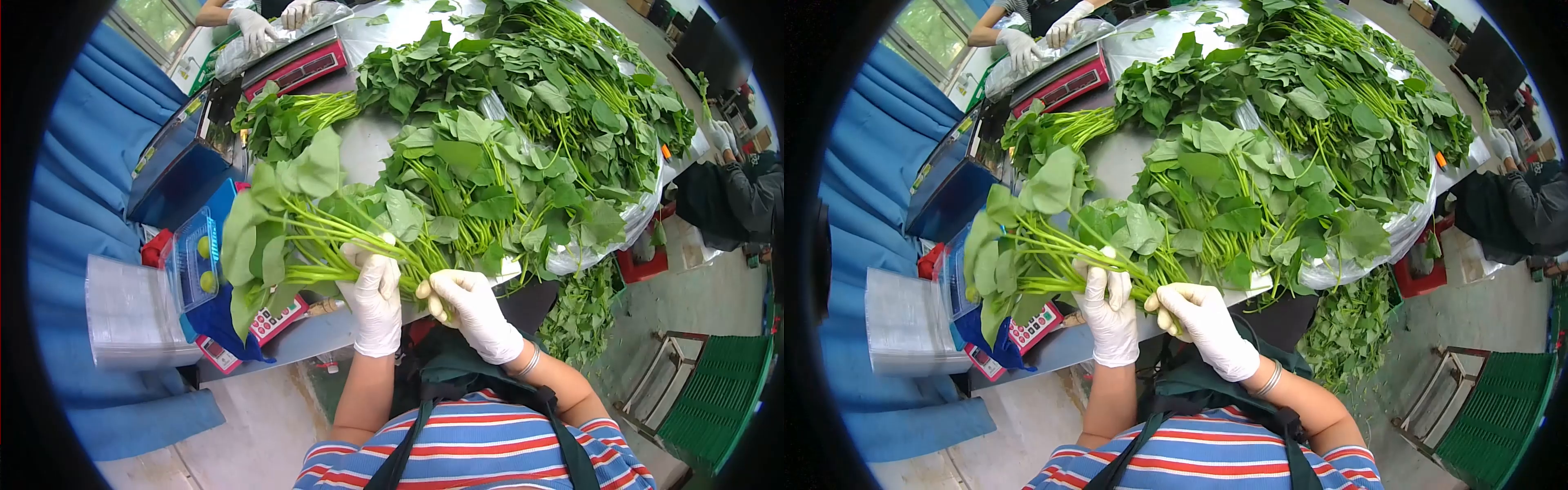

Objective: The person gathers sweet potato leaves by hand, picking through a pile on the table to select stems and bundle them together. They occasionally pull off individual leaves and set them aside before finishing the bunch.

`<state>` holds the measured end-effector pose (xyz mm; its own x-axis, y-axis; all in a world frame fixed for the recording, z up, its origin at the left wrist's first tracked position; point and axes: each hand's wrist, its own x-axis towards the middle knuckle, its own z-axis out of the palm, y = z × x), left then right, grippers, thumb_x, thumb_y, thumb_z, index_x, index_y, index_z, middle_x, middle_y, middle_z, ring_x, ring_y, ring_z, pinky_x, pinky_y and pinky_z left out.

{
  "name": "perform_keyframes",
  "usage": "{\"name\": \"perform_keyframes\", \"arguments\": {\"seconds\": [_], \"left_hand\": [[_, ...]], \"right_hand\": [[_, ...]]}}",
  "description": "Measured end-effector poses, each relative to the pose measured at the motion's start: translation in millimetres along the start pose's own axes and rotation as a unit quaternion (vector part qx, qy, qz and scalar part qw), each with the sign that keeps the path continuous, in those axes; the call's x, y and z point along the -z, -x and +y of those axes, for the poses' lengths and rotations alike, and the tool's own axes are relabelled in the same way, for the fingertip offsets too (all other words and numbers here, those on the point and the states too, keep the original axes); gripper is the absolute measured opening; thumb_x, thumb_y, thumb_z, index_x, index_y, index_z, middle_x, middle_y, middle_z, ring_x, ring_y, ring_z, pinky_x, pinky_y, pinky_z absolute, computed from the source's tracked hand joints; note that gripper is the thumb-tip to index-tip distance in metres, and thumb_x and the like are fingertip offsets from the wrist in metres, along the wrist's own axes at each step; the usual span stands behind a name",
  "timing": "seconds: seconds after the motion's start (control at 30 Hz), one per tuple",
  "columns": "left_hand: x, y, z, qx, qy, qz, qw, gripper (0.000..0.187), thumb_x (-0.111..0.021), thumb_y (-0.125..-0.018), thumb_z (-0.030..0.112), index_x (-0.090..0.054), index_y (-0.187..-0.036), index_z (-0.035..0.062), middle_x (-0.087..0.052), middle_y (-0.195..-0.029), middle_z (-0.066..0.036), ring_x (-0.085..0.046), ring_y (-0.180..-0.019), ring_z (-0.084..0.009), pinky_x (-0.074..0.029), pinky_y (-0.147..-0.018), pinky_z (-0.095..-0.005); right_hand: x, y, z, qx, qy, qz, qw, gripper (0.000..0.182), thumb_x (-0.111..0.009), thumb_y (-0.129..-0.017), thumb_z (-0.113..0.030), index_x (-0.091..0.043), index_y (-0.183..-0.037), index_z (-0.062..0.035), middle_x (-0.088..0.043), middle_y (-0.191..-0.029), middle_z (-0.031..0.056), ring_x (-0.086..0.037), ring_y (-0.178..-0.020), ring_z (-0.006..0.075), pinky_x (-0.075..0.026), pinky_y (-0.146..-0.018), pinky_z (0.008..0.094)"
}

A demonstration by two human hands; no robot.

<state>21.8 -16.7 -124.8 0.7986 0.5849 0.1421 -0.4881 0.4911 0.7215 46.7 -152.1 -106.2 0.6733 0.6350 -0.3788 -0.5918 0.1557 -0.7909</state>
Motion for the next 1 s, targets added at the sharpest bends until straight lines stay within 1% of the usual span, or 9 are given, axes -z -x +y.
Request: {"name": "perform_keyframes", "arguments": {"seconds": [0.13, 0.23, 0.4, 0.73, 0.8, 0.83, 0.87, 0.93, 1.0], "left_hand": [[-5.3, -4.5, 5.8, 0.024, -0.046, 0.008, 0.999, 0.029, -0.063, -0.078, 0.008, -0.052, -0.104, 0.0017, -0.06, -0.095, -0.015, -0.036, -0.042, -0.0041, -0.03, -0.04, -0.0148], [0.3, -5.9, 0.0, 0.111, 0.199, -0.034, 0.973, 0.027, -0.054, -0.083, 0.008, -0.051, -0.108, 0.0022, -0.06, -0.095, -0.014, -0.036, -0.04, -0.0052, -0.029, -0.04, -0.0177], [5.7, -2.8, -4.9, 0.113, 0.16, -0.056, 0.979, 0.028, -0.055, -0.083, 0.007, -0.051, -0.11, 0.0023, -0.061, -0.093, -0.011, -0.037, -0.042, -0.0056, -0.029, -0.041, -0.0178], [1.8, 0.7, 1.4, 0.089, 0.092, -0.096, 0.987, 0.03, -0.062, -0.075, 0.003, -0.051, -0.103, 0.0017, -0.053, -0.085, -0.007, -0.042, -0.055, -0.007, -0.032, -0.047, -0.0144], [-0.1, 0.1, 3.1, 0.116, 0.095, -0.098, 0.984, 0.027, -0.06, -0.074, 0.001, -0.052, -0.099, 0.0021, -0.052, -0.084, -0.006, -0.042, -0.056, -0.0071, -0.032, -0.048, -0.0145], [-3.3, 1.5, 2.9, 0.111, 0.079, -0.082, 0.987, 0.025, -0.059, -0.073, 0.0, -0.052, -0.097, 0.0025, -0.052, -0.084, -0.006, -0.041, -0.055, -0.0065, -0.031, -0.047, -0.0147], [-5.7, 1.8, 2.6, 0.105, 0.065, -0.067, 0.99, 0.023, -0.057, -0.072, -0.001, -0.053, -0.094, 0.003, -0.052, -0.084, -0.005, -0.04, -0.054, -0.0059, -0.031, -0.047, -0.0148], [-7.7, 0.5, 4.1, 0.117, 0.052, -0.06, 0.99, 0.022, -0.058, -0.071, 0.001, -0.054, -0.092, 0.0037, -0.053, -0.082, -0.004, -0.039, -0.054, -0.0042, -0.03, -0.046, -0.015], [-11.5, 0.5, 8.2, 0.118, 0.011, -0.09, 0.989, 0.017, -0.056, -0.076, 0.006, -0.052, -0.093, 0.0034, -0.049, -0.082, -0.004, -0.036, -0.052, -0.0042, -0.031, -0.047, -0.0149]], "right_hand": [[3.8, 2.8, 1.0, -0.001, 0.029, 0.005, 1.0, 0.027, -0.047, -0.09, -0.024, -0.061, -0.083, -0.0019, -0.052, -0.058, -0.0016, -0.041, -0.049, 0.0035, -0.028, -0.043, 0.0169], [9.2, 1.8, 4.1, -0.01, -0.008, -0.028, 1.0, 0.028, -0.047, -0.09, -0.024, -0.06, -0.084, -0.0008, -0.051, -0.057, -0.0009, -0.04, -0.047, 0.0042, -0.028, -0.042, 0.0175], [14.9, 1.5, 5.8, -0.054, -0.114, -0.095, 0.987, 0.029, -0.046, -0.091, -0.025, -0.058, -0.085, 0.0016, -0.048, -0.055, 0.0005, -0.037, -0.044, 0.0063, -0.029, -0.041, 0.0192], [19.1, -3.4, 10.8, -0.078, -0.032, -0.145, 0.986, 0.027, -0.046, -0.091, -0.024, -0.058, -0.087, 0.0001, -0.058, -0.065, 0.0037, -0.049, -0.053, 0.0074, -0.037, -0.048, 0.0181], [10.2, -9.4, 13.5, 0.171, 0.155, 0.028, 0.972, 0.022, -0.048, -0.09, -0.02, -0.057, -0.091, -0.0003, -0.06, -0.073, 0.0038, -0.054, -0.062, 0.0066, -0.044, -0.056, 0.0196], [11.9, -6.4, 6.6, 0.141, 0.09, 0.039, 0.985, 0.02, -0.05, -0.088, -0.019, -0.057, -0.093, -0.0005, -0.06, -0.078, 0.0038, -0.054, -0.071, 0.0068, -0.046, -0.065, 0.0235], [9.6, -8.4, 1.2, 0.21, 0.109, 0.061, 0.97, 0.025, -0.058, -0.083, -0.022, -0.056, -0.096, -0.0011, -0.057, -0.073, 0.0036, -0.052, -0.067, 0.0088, -0.045, -0.063, 0.0247], [8.1, -5.6, -17.1, 0.242, 0.34, 0.068, 0.906, 0.035, -0.065, -0.075, -0.027, -0.057, -0.098, -0.0021, -0.052, -0.065, 0.0042, -0.05, -0.061, 0.0136, -0.044, -0.061, 0.027], [5.5, -5.5, -30.2, 0.238, 0.333, 0.069, 0.91, 0.037, -0.066, -0.072, -0.027, -0.057, -0.098, -0.0026, -0.05, -0.067, 0.0053, -0.05, -0.062, 0.016, -0.043, -0.062, 0.0275]]}}
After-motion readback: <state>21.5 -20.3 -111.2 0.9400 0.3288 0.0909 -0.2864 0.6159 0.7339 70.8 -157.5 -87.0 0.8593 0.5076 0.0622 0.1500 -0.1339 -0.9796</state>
